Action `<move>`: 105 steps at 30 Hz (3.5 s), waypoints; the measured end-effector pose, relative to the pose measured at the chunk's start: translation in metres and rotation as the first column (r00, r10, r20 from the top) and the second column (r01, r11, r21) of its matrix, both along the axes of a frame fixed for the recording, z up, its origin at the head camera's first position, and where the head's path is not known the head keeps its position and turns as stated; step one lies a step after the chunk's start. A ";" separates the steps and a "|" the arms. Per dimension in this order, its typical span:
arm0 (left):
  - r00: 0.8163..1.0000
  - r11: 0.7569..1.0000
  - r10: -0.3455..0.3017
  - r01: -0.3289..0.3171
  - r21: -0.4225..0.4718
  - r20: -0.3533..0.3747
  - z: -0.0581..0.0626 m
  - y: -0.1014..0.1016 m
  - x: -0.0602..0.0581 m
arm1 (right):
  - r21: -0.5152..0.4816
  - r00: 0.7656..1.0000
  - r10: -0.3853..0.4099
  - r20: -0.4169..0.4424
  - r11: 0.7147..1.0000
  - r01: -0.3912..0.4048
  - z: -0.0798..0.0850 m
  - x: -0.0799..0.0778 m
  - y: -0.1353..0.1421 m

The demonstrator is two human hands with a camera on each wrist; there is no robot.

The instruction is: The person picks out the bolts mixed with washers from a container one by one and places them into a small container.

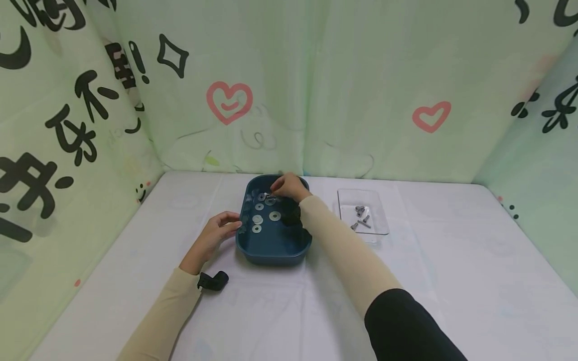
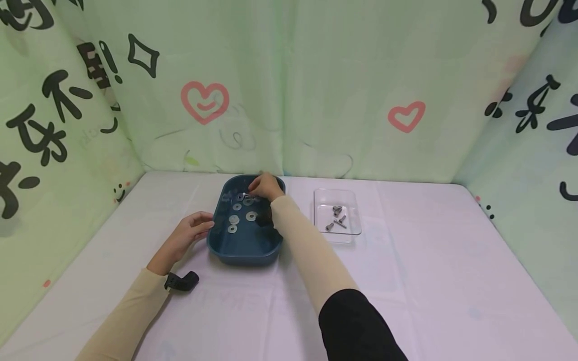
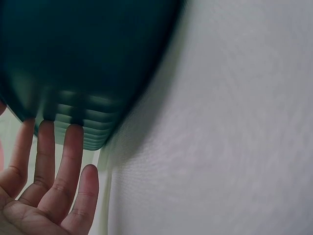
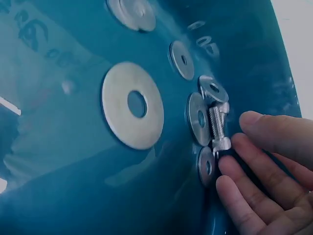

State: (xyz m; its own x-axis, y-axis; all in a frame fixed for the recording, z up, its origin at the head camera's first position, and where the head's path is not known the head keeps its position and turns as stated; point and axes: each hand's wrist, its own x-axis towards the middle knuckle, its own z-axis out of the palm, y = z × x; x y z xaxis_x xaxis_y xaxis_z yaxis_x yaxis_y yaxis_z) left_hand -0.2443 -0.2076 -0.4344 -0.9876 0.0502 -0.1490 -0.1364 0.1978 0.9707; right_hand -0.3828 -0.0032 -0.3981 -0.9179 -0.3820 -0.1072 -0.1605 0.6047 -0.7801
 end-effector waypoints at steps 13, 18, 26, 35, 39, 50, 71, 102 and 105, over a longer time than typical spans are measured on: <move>1.000 1.000 -0.009 0.009 -0.001 -0.008 0.000 -0.002 0.000 | 0.040 0.998 0.052 -0.027 0.998 -0.051 0.000 0.000 0.003; 1.000 1.000 -0.001 0.001 -0.007 -0.006 0.000 -0.001 0.000 | 0.046 0.998 0.067 -0.022 0.997 -0.066 -0.001 0.001 0.003; 1.000 1.000 0.007 -0.007 -0.009 0.000 -0.001 -0.001 -0.001 | 0.120 0.991 0.126 -0.046 0.986 -0.120 -0.004 0.000 0.003; 1.000 1.000 0.018 -0.018 -0.013 0.011 0.000 0.000 -0.001 | 0.154 0.983 0.169 -0.072 0.976 -0.156 -0.007 0.000 0.001; 1.000 1.000 0.026 -0.025 -0.010 0.012 0.000 0.001 -0.001 | 0.177 0.977 0.194 -0.093 0.968 -0.176 -0.007 0.001 -0.001; 1.000 1.000 0.017 -0.017 0.000 -0.002 -0.001 0.001 -0.001 | 0.223 0.974 0.203 -0.101 0.959 -0.176 -0.006 0.003 -0.003; 1.000 1.000 0.015 -0.015 -0.002 0.000 -0.001 0.001 -0.002 | 0.267 0.967 0.239 -0.091 0.941 -0.207 -0.005 0.005 -0.002; 1.000 1.000 0.007 -0.007 -0.003 -0.001 0.000 0.002 -0.001 | -0.026 0.966 0.258 -0.021 0.966 -0.259 -0.004 0.000 0.003; 1.000 1.000 0.002 -0.002 -0.003 -0.004 -0.001 0.001 -0.001 | -0.035 0.966 0.258 -0.014 0.965 -0.258 -0.002 0.003 0.003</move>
